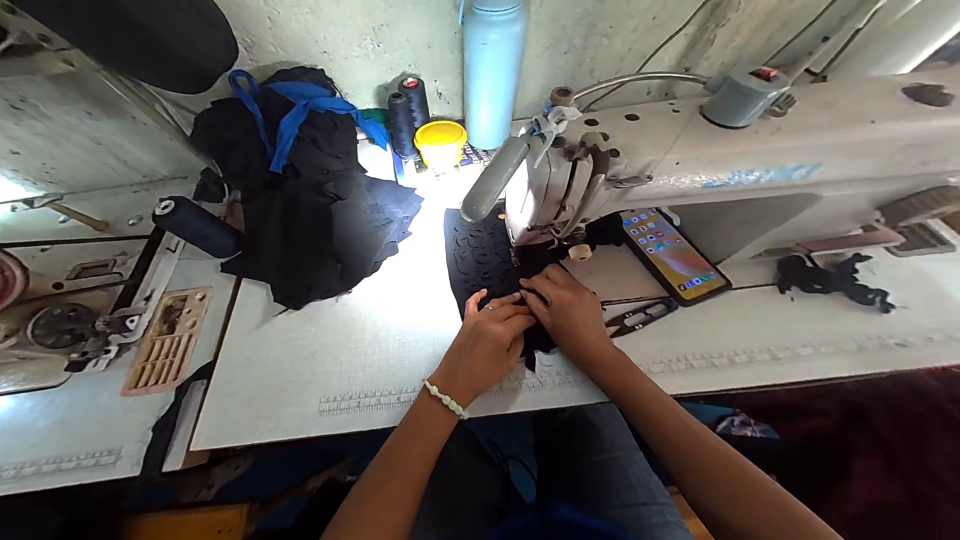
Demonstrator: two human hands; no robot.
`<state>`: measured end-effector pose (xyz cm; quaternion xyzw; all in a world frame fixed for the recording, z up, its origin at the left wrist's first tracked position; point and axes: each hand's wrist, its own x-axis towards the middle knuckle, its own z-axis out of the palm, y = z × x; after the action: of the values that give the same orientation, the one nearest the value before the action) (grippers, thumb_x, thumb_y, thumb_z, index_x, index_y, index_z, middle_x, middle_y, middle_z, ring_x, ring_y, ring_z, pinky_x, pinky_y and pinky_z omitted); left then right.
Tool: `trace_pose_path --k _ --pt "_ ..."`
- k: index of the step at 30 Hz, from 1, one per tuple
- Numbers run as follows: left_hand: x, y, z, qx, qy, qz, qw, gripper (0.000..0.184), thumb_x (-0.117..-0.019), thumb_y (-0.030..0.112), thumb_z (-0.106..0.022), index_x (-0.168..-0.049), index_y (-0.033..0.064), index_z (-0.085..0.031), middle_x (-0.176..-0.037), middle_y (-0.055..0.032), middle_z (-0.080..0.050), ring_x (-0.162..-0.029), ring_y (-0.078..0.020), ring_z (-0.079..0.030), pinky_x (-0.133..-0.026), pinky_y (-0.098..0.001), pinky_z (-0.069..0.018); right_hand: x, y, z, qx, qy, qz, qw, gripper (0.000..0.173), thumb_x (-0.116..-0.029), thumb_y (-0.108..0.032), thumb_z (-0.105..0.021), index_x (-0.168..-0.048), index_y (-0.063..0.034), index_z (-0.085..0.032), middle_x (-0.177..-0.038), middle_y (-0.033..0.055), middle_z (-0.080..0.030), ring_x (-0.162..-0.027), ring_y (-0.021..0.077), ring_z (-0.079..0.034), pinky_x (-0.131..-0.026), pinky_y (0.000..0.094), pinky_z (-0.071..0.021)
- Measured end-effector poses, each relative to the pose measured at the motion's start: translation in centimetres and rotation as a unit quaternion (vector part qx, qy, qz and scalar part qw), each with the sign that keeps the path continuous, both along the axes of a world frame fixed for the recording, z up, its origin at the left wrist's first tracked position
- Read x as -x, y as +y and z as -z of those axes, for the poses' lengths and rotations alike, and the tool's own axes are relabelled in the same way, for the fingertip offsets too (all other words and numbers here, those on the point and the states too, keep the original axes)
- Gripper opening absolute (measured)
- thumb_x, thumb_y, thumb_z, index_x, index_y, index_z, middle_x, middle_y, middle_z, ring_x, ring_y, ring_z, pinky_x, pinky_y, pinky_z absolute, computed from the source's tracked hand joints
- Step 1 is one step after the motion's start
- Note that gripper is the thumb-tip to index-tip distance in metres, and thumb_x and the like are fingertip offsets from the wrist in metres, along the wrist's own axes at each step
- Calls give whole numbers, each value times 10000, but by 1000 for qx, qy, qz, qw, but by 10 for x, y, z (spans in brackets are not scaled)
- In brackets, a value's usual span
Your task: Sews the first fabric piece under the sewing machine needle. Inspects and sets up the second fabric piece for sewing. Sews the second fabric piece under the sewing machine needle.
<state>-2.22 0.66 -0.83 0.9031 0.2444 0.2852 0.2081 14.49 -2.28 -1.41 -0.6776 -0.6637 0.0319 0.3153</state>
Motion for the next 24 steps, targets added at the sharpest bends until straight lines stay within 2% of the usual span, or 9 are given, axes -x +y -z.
trace_pose_path --k 3,5,8,12,14,16,19,21,24 --pt "-4 14 -10 -6 -63 -79 995 200 -913 -12 -593 -1005 8 -770 -1021 -111 -773 -1003 -248 -738 -971 -461 -543 3 -7 6 -34 4 4 999 169 -944 -96 -674 -1036 -13 -789 -953 189 -717 -875 360 -718 -719 478 -598" --pt "-10 30 -12 -31 -42 -106 993 161 -931 -15 -614 -999 0 -759 -1004 -131 -759 -959 -272 -734 -902 -451 -563 4 -8 8 -47 0 8 999 159 -940 -88 -674 -1020 -11 -788 -948 185 -719 -871 357 -719 -721 472 -601" --pt "-21 56 -13 -79 16 -71 994 172 -935 -25 -627 -1023 11 -771 -993 -155 -743 -907 -302 -732 -805 -464 -577 6 -9 8 -56 -6 11 998 152 -935 -80 -672 -1001 -1 -784 -939 185 -719 -870 357 -721 -722 463 -603" --pt "-28 66 -7 -119 67 -14 991 150 -910 -15 -649 -948 32 -786 -984 -141 -722 -914 -309 -704 -795 -441 -582 6 -12 14 -93 -22 17 995 143 -922 -100 -670 -941 0 -771 -891 170 -716 -842 328 -724 -715 418 -605" --pt "-25 60 -6 -134 63 -13 989 151 -903 0 -637 -915 42 -781 -1046 -130 -725 -939 -311 -691 -778 -457 -558 6 -12 15 -109 -32 19 993 141 -914 -99 -669 -914 4 -764 -869 168 -714 -830 329 -723 -705 406 -602" --pt "-20 52 -3 -148 68 -18 986 174 -910 36 -621 -936 75 -789 -1121 -84 -748 -1027 -292 -687 -852 -480 -513 7 -12 16 -122 -51 15 991 132 -909 -82 -659 -883 10 -751 -846 168 -703 -812 329 -719 -681 395 -598" --pt "-14 43 0 -149 82 -45 984 210 -938 101 -597 -1019 125 -789 -1137 -13 -764 -1080 -241 -682 -960 -499 -442 9 -14 18 -144 -95 2 985 127 -912 -68 -651 -839 7 -724 -791 160 -672 -759 313 -701 -614 371 -576" --pt "-12 39 1 -146 88 -64 983 207 -958 158 -596 -1050 146 -781 -1135 2 -764 -1099 -236 -683 -1005 -547 -416 10 -19 18 -147 -114 -5 982 137 -921 -75 -644 -841 7 -720 -778 154 -658 -735 304 -689 -590 357 -561" --pt "-10 34 3 -137 100 -75 983 257 -988 211 -579 -1163 170 -763 -1174 17 -751 -1131 -245 -676 -1051 -629 -368 13 -31 18 -139 -108 -9 984 155 -926 -100 -643 -863 2 -741 -772 141 -655 -720 290 -681 -582 339 -554"
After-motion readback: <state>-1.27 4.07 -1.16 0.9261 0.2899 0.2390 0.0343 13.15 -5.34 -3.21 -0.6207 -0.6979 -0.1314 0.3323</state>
